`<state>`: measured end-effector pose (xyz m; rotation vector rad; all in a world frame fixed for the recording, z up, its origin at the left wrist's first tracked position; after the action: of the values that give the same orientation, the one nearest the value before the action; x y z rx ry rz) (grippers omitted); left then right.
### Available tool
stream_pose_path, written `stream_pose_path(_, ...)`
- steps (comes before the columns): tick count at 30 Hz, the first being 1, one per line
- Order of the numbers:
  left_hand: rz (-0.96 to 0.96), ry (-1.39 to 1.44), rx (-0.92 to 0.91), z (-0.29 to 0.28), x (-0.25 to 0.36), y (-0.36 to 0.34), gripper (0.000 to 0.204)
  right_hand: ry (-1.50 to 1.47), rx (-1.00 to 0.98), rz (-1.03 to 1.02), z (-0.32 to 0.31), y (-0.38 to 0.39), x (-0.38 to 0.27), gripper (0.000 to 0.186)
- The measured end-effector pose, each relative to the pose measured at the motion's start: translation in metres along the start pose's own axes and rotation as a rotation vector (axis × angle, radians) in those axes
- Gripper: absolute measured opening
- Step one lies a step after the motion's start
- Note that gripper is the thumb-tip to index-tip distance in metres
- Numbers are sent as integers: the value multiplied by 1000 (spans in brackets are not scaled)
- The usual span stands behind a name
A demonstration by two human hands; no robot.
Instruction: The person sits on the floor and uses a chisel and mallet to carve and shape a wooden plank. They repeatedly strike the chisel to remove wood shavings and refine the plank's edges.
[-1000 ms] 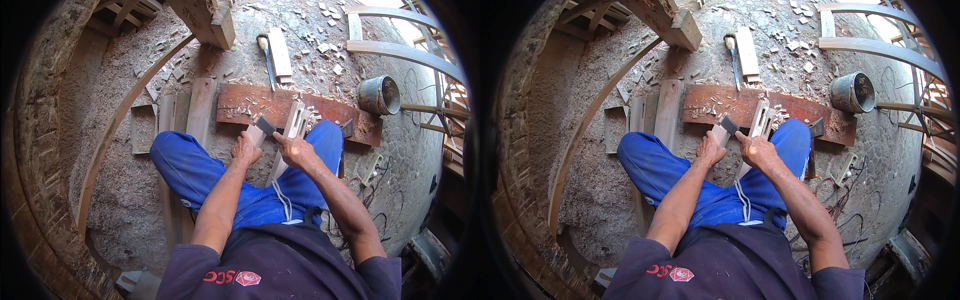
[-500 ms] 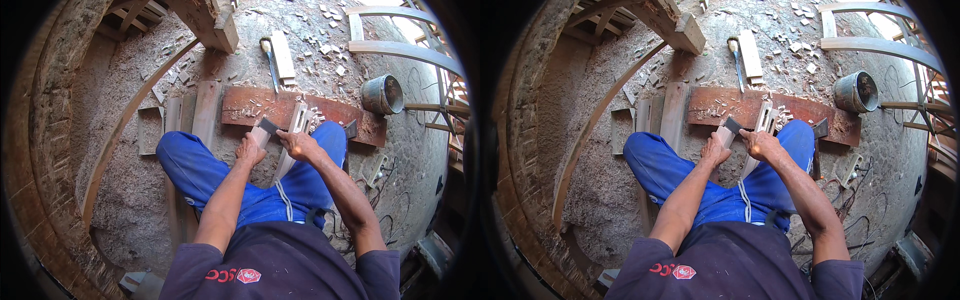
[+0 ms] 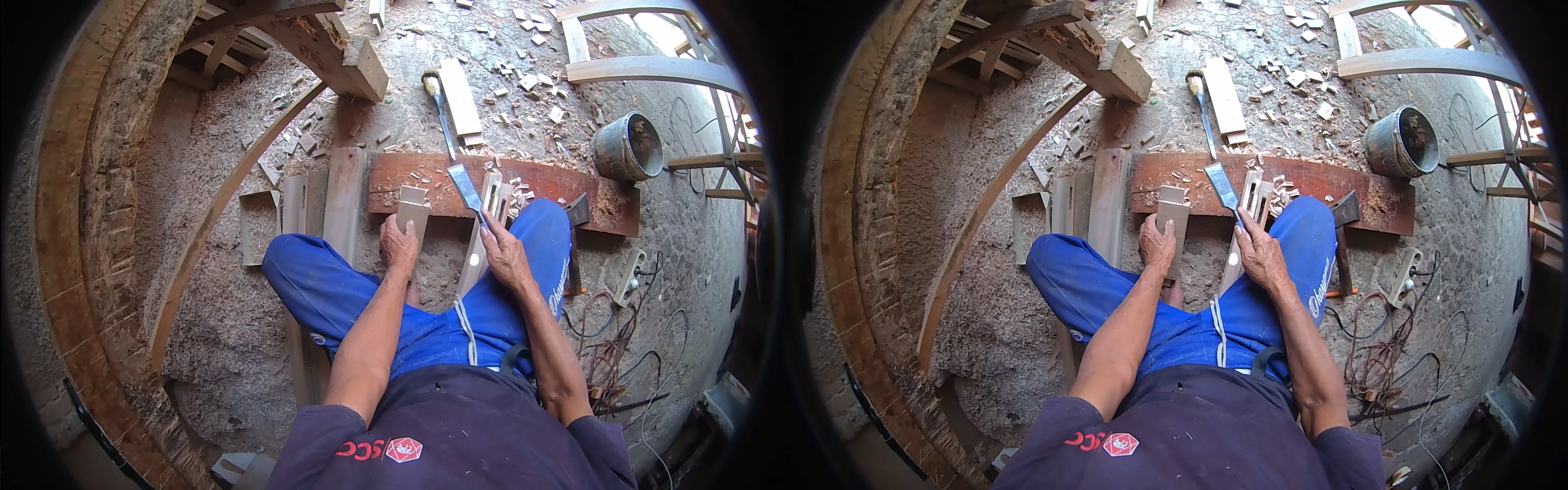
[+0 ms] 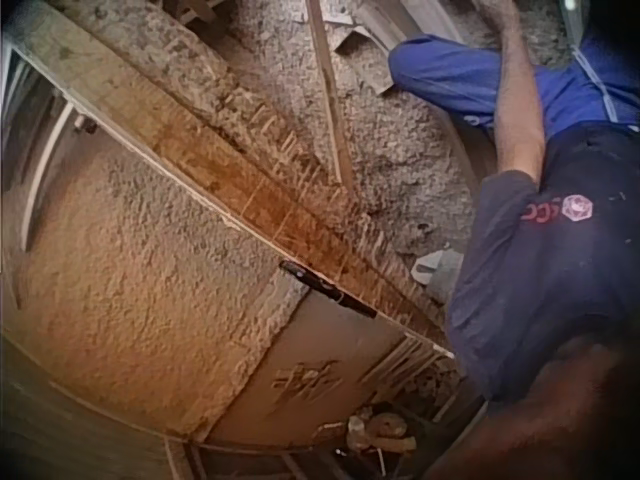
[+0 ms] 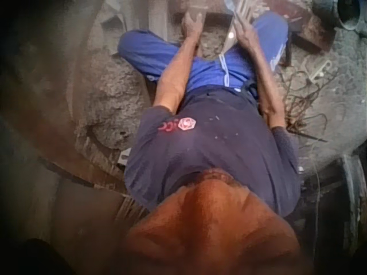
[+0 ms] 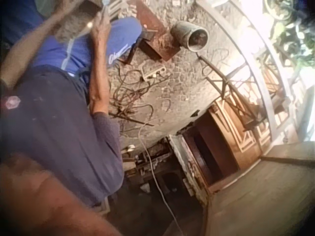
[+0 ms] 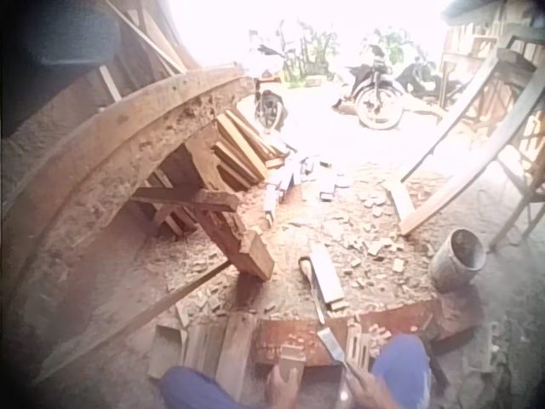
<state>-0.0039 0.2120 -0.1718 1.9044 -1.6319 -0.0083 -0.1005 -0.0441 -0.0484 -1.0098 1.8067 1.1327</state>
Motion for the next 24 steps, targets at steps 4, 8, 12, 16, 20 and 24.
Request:
stream_pose_path(4, 60, -240, 271, 5, 23, 25, 112, 0, -23, -52, 9, 10, -5, 54)
stream_pose_path(8, 13, -254, 122, 9, 21, 19, 121, -14, -34, 35, 13, 20, -3, 55)
stream_pose_path(12, 136, -155, -63, -8, 33, 29, 108, -43, -13, 61, 9, 24, 0, 50)
stream_pose_path(16, 89, -198, -199, 1, 19, 42, 94, -20, -88, 157, 13, 28, -20, 48)
stream_pose_path(20, 57, -261, -220, 0, 23, 52, 88, 62, -91, -4, 11, 44, -28, 47)
stream_pose_path(24, 131, -331, -99, -1, 19, 45, 71, 163, -145, -30, 9, 57, -39, 45)
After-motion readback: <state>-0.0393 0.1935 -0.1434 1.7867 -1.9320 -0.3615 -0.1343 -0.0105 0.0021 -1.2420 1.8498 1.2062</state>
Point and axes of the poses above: each hand's wrist, its own y-axis away from the middle knuckle, its own z-axis out of the palm, x = y × z, the point moved 9 cm from there along -y, towards the middle knuckle, and after that the axes turned 13 degrees about -y, right-handed, at the moved point
